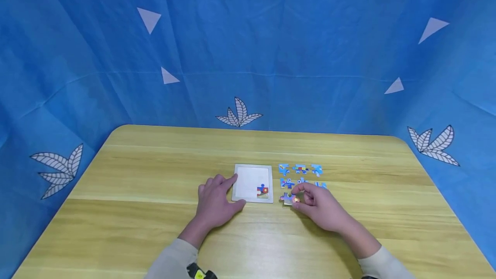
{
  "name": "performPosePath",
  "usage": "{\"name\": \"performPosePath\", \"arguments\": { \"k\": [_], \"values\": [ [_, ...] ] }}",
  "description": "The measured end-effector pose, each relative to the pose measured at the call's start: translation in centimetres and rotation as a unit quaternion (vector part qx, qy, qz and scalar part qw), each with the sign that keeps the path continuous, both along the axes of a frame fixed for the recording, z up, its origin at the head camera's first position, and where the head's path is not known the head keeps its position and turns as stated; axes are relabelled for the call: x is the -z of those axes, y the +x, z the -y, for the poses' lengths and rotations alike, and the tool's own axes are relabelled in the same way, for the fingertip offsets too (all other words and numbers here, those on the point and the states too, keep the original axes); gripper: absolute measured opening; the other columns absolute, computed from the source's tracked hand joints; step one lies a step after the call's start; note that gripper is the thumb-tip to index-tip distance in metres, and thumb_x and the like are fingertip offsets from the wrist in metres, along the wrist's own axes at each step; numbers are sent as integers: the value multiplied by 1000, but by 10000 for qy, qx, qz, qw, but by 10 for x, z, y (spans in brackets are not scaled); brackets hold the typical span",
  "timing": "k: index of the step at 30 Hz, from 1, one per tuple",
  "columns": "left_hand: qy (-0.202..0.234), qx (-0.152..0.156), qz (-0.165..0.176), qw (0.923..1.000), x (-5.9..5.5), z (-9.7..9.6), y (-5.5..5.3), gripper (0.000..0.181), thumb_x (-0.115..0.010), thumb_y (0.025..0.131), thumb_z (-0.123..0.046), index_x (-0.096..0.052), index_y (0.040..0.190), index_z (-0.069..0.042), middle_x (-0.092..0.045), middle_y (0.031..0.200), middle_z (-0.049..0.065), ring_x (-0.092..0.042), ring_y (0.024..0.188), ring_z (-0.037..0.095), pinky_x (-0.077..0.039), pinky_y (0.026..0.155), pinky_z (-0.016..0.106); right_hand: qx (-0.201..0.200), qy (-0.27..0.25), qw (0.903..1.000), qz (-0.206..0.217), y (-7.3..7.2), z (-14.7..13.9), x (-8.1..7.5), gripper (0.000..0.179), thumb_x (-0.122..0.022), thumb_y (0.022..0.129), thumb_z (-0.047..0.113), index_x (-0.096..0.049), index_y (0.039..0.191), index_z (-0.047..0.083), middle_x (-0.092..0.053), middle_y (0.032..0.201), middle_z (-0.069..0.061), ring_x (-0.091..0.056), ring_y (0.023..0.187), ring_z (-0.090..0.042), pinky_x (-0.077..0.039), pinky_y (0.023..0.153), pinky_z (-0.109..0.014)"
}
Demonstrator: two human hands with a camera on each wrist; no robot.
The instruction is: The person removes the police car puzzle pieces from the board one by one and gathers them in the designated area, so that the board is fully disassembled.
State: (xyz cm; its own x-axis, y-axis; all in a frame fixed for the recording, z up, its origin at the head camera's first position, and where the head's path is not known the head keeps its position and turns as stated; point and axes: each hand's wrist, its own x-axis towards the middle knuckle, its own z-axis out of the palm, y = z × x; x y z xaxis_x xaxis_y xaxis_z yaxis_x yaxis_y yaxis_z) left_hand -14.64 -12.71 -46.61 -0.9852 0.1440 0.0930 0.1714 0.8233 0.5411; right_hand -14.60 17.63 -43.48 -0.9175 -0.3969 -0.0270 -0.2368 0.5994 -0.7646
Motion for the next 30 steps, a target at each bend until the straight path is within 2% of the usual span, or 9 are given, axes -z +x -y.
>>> {"name": "performPosePath", "arguments": {
  "k": [12, 15, 17, 19, 30],
  "values": [
    [-3, -28, 49, 10000, 1, 0, 0, 76, -79, 77, -47, -58, 143, -14, -46, 96, -5, -40, 88, 19, -26, 80, 41, 175, 80, 9998, -13, 7, -29, 0, 22, -76, 90, 13, -66, 110, 10, -33, 60, 11, -31, 53, -4, -42, 69, -30],
    [0, -29, 56, 10000, 1, 0, 0, 76, -79, 77, -47, -58, 143, -15, -47, 96, -5, -40, 89, 19, -26, 80, 41, 181, 108, 9998, 28, 8, -33, 0, 22, -76, 90, 12, -66, 109, 10, -32, 60, 11, -30, 53, -3, -47, 84, -34],
    [3, -27, 60, 10000, 1, 0, 0, 76, -79, 77, -46, -58, 143, -15, -47, 96, -5, -40, 89, 19, -26, 80, 41, 176, 134, 9997, 54, 8, -35, 0, 22, -76, 90, 12, -66, 109, 11, -31, 59, 12, -30, 52, -3, -46, 95, -40],
    [5, -32, 50, 10000, 0, 0, -1, 76, -79, 77, -46, -58, 143, -15, -47, 97, -5, -40, 89, 19, -26, 80, 41, 180, 172, 9997, 61, 7, -36, 1, 21, -76, 89, 12, -66, 108, 11, -30, 58, 12, -29, 52, -3, -42, 100, -45],
    [30, -33, 98, 9999, -1, 0, 0, 76, -79, 78, -46, -57, 143, -15, -47, 97, -4, -40, 89, 19, -26, 80, 41, 247, 348, 9991, 85, 8, -37, 3, 23, -77, 88, 11, -67, 109, 11, -30, 58, 12, -29, 51, -3, -44, 85, -34]
  ]
}}
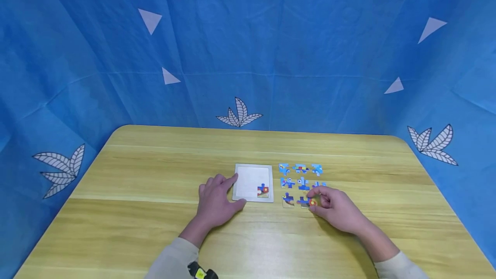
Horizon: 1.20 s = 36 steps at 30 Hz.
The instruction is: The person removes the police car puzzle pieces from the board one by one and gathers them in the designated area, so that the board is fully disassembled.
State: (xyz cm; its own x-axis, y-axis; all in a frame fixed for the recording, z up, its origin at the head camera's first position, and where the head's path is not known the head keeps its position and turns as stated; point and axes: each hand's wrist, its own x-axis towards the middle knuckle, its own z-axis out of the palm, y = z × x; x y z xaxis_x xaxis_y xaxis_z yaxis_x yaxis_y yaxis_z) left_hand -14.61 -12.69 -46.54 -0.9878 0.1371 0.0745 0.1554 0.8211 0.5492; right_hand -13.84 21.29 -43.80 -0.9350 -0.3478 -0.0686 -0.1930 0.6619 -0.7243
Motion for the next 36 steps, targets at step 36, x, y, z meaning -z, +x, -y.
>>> {"name": "performPosePath", "arguments": {
  "k": [36],
  "values": [
    [6, 98, -95, 9999, -1, 3, 1, 76, -79, 78, -47, -58, 143, -14, -48, 96, -5, -40, 88, 18, -27, 79, 40, 125, 43, 9994, 317, -30, 109, -6, 20, -82, 84, 14, -69, 99, 15, -41, 58, 3, -35, 48, -10, -34, 52, -30]
  ]
}}
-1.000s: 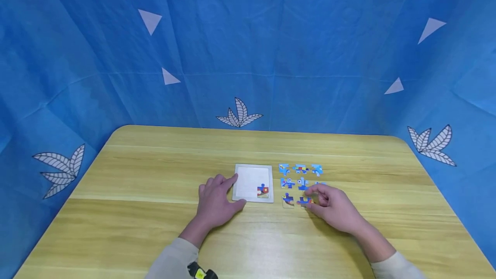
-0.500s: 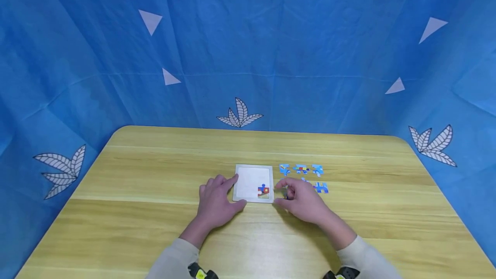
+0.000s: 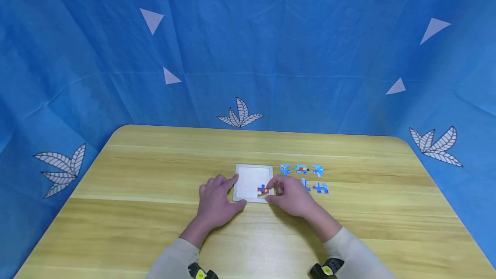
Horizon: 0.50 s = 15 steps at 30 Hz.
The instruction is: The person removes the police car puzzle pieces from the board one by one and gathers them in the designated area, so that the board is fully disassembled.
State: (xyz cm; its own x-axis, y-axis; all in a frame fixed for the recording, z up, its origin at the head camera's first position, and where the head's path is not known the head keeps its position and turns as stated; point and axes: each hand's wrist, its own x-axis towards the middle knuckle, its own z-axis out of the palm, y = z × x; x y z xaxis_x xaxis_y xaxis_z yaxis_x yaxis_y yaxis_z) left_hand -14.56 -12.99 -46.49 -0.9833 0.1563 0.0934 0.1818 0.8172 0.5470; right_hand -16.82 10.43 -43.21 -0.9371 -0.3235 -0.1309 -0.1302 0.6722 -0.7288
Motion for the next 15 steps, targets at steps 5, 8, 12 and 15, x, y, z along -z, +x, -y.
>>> {"name": "performPosePath", "arguments": {
  "k": [5, 8, 12, 15],
  "values": [
    [34, 14, -18, 10000, 0, 0, 0, 76, -79, 78, -47, -58, 142, -14, -48, 96, -5, -40, 88, 18, -27, 79, 40, 0, 37, 10000, -5, -3, 5, -1, 17, -80, 85, 14, -69, 97, 15, -41, 57, 3, -35, 47, -11, -33, 52, -30],
    [31, 13, -14, 10000, -1, 0, 0, 76, -79, 78, -47, -58, 142, -14, -47, 96, -5, -40, 88, 18, -27, 79, 40, 4, 32, 10000, -64, -4, 8, -2, 16, -80, 85, 13, -69, 97, 14, -41, 57, 3, -35, 47, -11, -31, 50, -29],
    [36, 18, 11, 10000, 0, 0, 1, 76, -79, 78, -47, -58, 143, -14, -47, 96, -5, -40, 88, 18, -27, 79, 40, 89, 27, 10000, -30, -6, 10, -2, 18, -80, 85, 12, -69, 98, 14, -41, 58, 3, -35, 47, -11, -30, 49, -28],
    [21, 21, 22, 10000, 0, 0, 1, 76, -79, 78, -47, -58, 143, -14, -47, 96, -5, -40, 88, 18, -27, 79, 40, 128, 22, 9999, 28, -6, 10, -2, 20, -82, 83, 12, -69, 98, 13, -41, 58, 3, -35, 47, -11, -30, 49, -28]
  ]
}}
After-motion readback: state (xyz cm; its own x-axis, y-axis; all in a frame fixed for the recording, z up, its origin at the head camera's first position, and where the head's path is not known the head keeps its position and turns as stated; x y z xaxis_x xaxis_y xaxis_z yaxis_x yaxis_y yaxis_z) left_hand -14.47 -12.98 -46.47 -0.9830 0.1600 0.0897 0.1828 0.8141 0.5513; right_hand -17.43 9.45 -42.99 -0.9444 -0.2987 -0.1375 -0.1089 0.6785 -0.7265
